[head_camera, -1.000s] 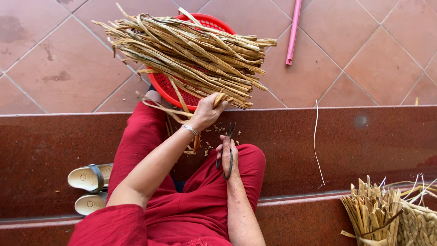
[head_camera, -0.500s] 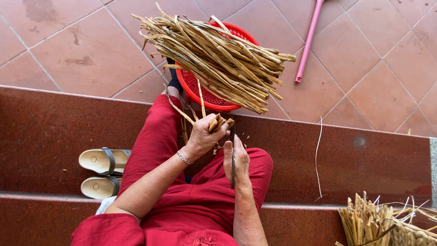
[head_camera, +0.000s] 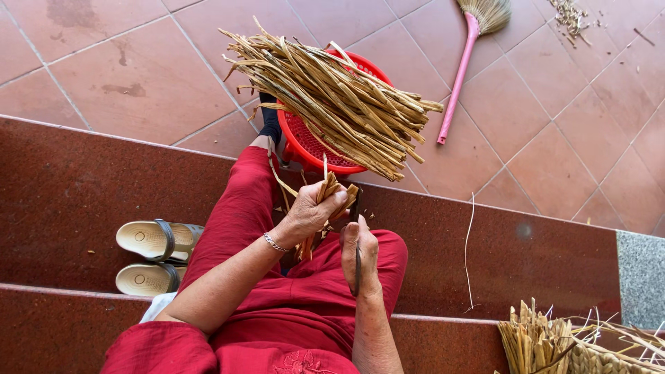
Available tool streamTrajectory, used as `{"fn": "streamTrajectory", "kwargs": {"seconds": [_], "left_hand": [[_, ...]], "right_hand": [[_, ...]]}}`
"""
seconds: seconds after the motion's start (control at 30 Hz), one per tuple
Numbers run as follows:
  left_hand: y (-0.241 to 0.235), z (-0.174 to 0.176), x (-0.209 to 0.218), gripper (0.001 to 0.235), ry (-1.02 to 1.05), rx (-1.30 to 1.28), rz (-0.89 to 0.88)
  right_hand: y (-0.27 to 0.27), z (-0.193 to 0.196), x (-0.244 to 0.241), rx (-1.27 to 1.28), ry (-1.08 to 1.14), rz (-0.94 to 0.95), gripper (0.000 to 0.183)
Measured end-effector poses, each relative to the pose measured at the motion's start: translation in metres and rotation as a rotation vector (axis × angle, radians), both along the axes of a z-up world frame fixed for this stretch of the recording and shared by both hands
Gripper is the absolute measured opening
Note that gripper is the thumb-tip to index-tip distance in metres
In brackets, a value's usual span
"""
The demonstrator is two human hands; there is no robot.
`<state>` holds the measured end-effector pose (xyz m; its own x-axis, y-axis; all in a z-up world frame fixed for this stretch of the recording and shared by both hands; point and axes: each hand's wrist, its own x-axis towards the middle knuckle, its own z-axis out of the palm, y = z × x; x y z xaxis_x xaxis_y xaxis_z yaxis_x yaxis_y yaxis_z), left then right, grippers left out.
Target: The person is sitting on the floor, using scissors to trim and bundle dried plant material. They repeatedly cut the ends of the plant stalks and tie them into bundles.
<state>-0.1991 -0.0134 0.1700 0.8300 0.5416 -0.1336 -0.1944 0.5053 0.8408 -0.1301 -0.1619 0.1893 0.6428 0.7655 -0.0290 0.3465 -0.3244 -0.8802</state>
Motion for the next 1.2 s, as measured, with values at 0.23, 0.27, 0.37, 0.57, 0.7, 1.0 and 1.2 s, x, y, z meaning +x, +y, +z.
{"fn": "streamTrajectory", "kwargs": {"seconds": [0.23,0.27,0.37,0.57,0.7,1.0,1.2], "left_hand": [[0.001,0.004,-0.011,0.009,-0.051,0.152,0.053],[0.001,0.005,-0.011,0.009,-0.036,0.161,0.060],[-0.001,0.008,-0.014,0.007,-0.031,0.147,0.052],[-0.002,0.014,-0.021,0.011,-0.062,0.081,-0.010],[0.000,0.018,-0.022,0.011,-0.049,0.047,-0.023],[-0.003,0.013,-0.021,0.009,0.025,0.117,-0.076],[0.013,0.002,-0.016,0.018,0.056,0.108,-0.029]], "right_hand": [[0.004,0.032,-0.008,-0.045,-0.224,0.065,0.094],[0.004,0.034,-0.009,-0.028,-0.230,0.085,0.095],[0.004,0.036,-0.012,0.012,-0.313,0.087,0.094],[0.002,0.030,-0.020,-0.065,-0.248,0.025,0.094],[0.003,0.033,-0.021,-0.083,-0.299,0.024,0.094],[-0.002,0.000,-0.007,-0.003,-0.304,0.034,0.091],[-0.006,-0.032,0.010,0.159,0.191,-0.107,0.085]]}}
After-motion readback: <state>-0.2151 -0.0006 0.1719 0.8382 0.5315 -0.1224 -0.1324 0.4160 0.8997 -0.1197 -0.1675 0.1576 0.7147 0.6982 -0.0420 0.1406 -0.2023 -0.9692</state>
